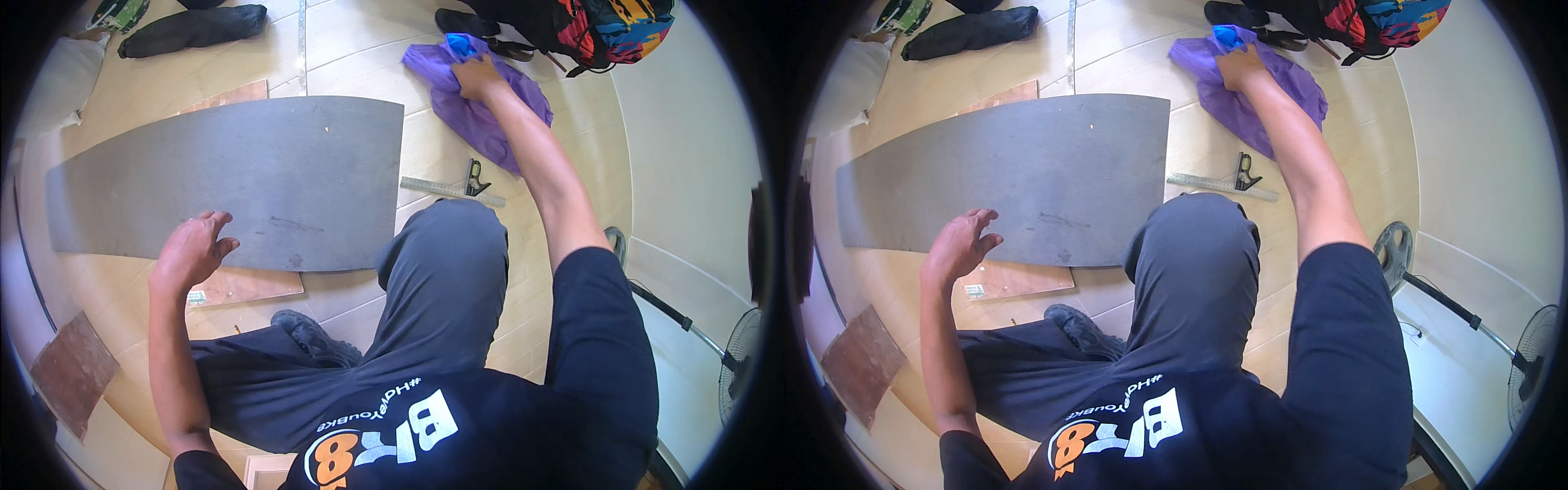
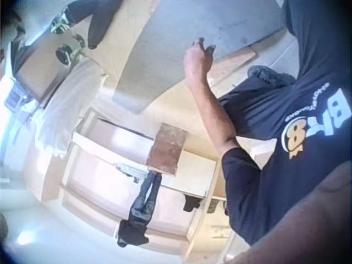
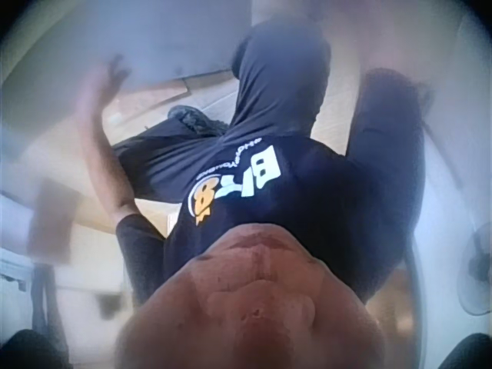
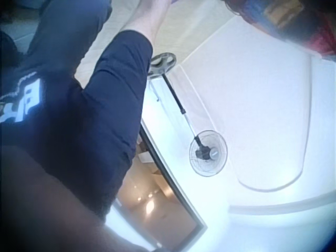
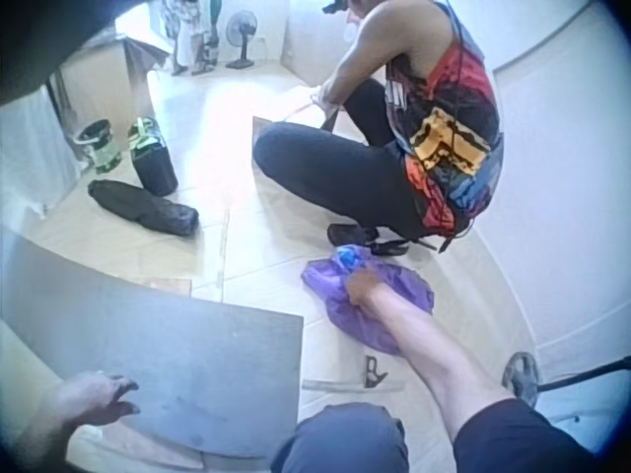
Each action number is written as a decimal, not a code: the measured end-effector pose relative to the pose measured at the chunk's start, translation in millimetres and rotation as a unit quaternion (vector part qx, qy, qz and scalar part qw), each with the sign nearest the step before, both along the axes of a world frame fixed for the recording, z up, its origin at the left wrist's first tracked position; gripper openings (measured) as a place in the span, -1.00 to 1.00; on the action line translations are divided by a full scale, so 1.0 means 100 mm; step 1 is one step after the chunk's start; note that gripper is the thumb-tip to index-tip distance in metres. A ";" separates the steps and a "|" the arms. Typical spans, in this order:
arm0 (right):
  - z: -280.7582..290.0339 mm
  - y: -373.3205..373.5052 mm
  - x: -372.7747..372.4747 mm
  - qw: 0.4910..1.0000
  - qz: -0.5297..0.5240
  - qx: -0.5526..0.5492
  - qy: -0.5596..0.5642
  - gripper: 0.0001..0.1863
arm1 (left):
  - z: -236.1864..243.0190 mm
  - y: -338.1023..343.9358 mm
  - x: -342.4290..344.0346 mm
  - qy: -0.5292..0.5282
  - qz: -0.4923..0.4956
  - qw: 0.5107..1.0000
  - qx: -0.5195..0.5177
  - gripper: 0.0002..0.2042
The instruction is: The person measures a gray board with a tape measure and marks it with a pencil. They then place a wooden board on top, adjust it, and later retrieve a utility knife from a purple bag.
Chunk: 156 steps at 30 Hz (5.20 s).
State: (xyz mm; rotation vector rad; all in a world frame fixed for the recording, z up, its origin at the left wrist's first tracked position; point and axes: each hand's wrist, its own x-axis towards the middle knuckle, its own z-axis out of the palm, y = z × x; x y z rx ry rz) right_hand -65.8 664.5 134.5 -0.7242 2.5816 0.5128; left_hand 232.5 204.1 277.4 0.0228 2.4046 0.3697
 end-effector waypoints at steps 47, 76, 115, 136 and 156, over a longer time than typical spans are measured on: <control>0.91 2.37 1.84 0.640 -0.647 -0.342 0.233 -0.76 | -0.26 3.23 -2.16 0.061 0.316 0.690 0.648 -0.80; 0.00 2.04 1.62 0.845 -0.254 -0.470 -0.015 -0.40 | 0.34 2.91 -1.99 0.053 0.234 0.709 0.663 -0.79; -1.08 1.90 2.32 0.897 -0.191 -0.379 0.121 -0.52 | 0.71 3.21 -1.71 0.170 0.081 0.747 0.637 -0.76; -0.73 1.32 1.11 0.866 -0.211 -0.392 0.228 -0.56 | 1.01 2.88 -1.68 0.250 0.086 0.772 0.578 -0.73; -0.32 2.47 1.63 0.894 -0.316 -0.312 0.066 -0.47 | 0.97 3.07 -1.44 0.218 0.057 0.811 0.540 -0.78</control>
